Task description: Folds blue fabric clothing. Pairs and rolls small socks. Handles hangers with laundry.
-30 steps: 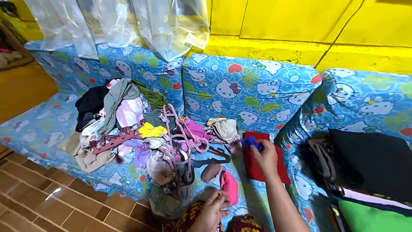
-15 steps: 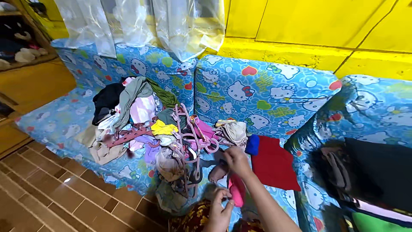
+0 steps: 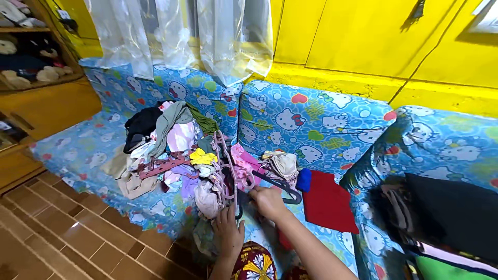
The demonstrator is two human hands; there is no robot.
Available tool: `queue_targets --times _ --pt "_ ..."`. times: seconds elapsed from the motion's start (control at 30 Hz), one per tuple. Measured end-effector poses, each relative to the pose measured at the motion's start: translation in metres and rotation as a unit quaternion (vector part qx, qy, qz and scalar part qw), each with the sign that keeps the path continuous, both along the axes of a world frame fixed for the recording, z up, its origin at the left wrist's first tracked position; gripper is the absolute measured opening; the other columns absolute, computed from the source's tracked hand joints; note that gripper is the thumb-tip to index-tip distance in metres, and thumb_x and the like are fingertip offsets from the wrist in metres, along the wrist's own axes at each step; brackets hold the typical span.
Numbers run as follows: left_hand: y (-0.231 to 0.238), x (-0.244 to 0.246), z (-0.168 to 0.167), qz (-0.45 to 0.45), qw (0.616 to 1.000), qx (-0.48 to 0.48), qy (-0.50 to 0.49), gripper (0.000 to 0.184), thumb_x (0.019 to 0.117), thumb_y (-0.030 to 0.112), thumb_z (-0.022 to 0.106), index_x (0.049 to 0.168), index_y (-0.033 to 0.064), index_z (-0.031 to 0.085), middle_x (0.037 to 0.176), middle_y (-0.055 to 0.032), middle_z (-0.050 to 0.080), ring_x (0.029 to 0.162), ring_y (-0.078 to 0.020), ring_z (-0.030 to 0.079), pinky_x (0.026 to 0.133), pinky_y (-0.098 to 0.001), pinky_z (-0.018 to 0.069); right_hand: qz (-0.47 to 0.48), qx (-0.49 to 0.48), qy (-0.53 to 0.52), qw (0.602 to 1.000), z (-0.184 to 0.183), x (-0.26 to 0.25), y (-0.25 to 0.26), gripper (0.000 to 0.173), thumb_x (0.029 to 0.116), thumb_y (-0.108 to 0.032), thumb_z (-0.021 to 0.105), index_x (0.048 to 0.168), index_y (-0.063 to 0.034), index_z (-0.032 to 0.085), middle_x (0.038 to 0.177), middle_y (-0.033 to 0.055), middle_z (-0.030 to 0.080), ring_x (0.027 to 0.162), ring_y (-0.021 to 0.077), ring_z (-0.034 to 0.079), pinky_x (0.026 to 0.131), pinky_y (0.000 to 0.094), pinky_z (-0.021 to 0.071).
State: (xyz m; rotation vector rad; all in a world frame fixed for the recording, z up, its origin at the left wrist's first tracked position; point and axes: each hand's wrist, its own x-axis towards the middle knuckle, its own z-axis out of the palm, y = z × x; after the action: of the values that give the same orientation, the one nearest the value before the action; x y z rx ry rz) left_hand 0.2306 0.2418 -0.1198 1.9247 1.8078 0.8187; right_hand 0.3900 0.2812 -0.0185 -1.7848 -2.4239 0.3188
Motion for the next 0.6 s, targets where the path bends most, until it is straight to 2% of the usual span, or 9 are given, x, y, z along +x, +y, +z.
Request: queue_targets --times 0.03,0.1,0.17,0.2,0.27,0.33,0.43,0.5,0.6 --pt "0.0 -0.002 -0.001 0.001 1.0 0.014 0.003 0.064 0.0867 0.019 0.075 0.146 0.0067 0.055 0.141 -0.0265 0.056 0.135 -0.0509 0.046 0.109 -0.0701 0.0332 -0.002 0.042 0.004 0.999 0.004 -0.002 -0.005 0.026 0.0988 -0.02 0.062 0.113 -0.0012 0.072 0.109 0.0223 0.071 0.098 0.0414 0.07 0.08 0.0586 0.0548" --pt "0.003 -0.006 0.005 0.005 1.0 0.011 -0.015 0.069 0.0868 0.014 0.075 0.151 0.0077 0.049 0.145 -0.0282 0.052 0.136 -0.0514 0.045 0.109 -0.0681 0.035 -0.017 0.091 0.018 0.996 0.017 -0.006 -0.014 0.025 0.0975 -0.02 0.065 0.111 -0.0013 0.073 0.102 0.0218 0.071 0.093 0.0407 0.071 0.077 0.0569 0.0557" --pt "0.006 -0.01 0.018 -0.006 0.997 -0.009 -0.073 0.068 0.0916 0.005 0.067 0.154 0.0023 0.041 0.142 -0.0292 0.054 0.13 -0.0477 0.053 0.108 -0.0605 0.0428 -0.034 0.136 0.037 0.989 0.025 -0.007 -0.022 0.023 0.0947 -0.02 0.068 0.109 -0.0021 0.074 0.098 0.0211 0.072 0.088 0.0401 0.072 0.073 0.056 0.0568" --pt "0.007 -0.012 0.022 -0.013 0.993 -0.01 -0.114 0.066 0.0938 0.002 0.063 0.154 -0.0026 0.036 0.137 -0.0288 0.057 0.121 -0.0438 0.06 0.103 -0.0557 0.0485 -0.047 0.151 0.044 0.986 0.027 -0.008 -0.026 0.023 0.0934 -0.019 0.069 0.108 -0.0021 0.075 0.098 0.0212 0.072 0.088 0.0403 0.072 0.072 0.0566 0.057" --pt "0.011 -0.019 0.024 -0.029 0.983 0.005 -0.182 0.065 0.0954 0.0 0.06 0.153 -0.0096 0.032 0.114 -0.0271 0.064 0.098 -0.0379 0.067 0.089 -0.0509 0.0557 -0.092 0.127 0.046 0.987 0.036 -0.006 -0.031 0.024 0.0941 -0.019 0.069 0.111 -0.0025 0.074 0.105 0.0219 0.072 0.093 0.0419 0.072 0.075 0.0591 0.056" --pt "0.014 -0.029 0.022 -0.043 0.973 -0.004 -0.227 0.056 0.0968 0.0 0.057 0.148 -0.0105 0.039 0.11 -0.0271 0.066 0.094 -0.0354 0.068 0.088 -0.0494 0.0559 -0.142 0.052 0.033 0.988 0.045 -0.001 -0.033 0.028 0.0978 -0.023 0.066 0.118 -0.0041 0.072 0.114 0.0216 0.071 0.102 0.0425 0.069 0.083 0.0612 0.0534" --pt "0.017 -0.044 0.029 -0.032 0.955 -0.031 -0.292 0.045 0.0979 0.002 0.057 0.142 -0.0072 0.049 0.102 -0.022 0.069 0.09 -0.0264 0.067 0.088 -0.0434 0.0542 -0.181 -0.007 0.052 0.982 0.047 0.01 -0.041 0.034 0.1008 -0.031 0.063 0.121 -0.0051 0.07 0.121 0.0204 0.069 0.111 0.0407 0.067 0.091 0.0606 0.0515" --pt "0.019 -0.054 0.046 -0.025 0.949 0.007 -0.314 0.045 0.0967 0.0 0.052 0.14 -0.0103 0.049 0.099 -0.0223 0.066 0.085 -0.024 0.063 0.082 -0.0416 0.0527 -0.188 0.009 0.117 0.975 0.041 0.021 -0.054 0.037 0.1009 -0.032 0.063 0.123 -0.0036 0.07 0.12 0.0208 0.07 0.113 0.04 0.067 0.094 0.0613 0.0507" --pt "0.02 -0.076 0.093 -0.008 0.939 0.03 -0.342 0.045 0.1019 0.006 0.051 0.145 -0.0073 0.044 0.101 -0.0173 0.066 0.075 -0.0145 0.06 0.069 -0.0334 0.0522 -0.18 0.096 0.227 0.952 0.022 0.038 -0.081 0.031 0.0975 -0.025 0.067 0.115 0.0002 0.073 0.107 0.0214 0.073 0.1 0.0395 0.071 0.088 0.0632 0.0529"
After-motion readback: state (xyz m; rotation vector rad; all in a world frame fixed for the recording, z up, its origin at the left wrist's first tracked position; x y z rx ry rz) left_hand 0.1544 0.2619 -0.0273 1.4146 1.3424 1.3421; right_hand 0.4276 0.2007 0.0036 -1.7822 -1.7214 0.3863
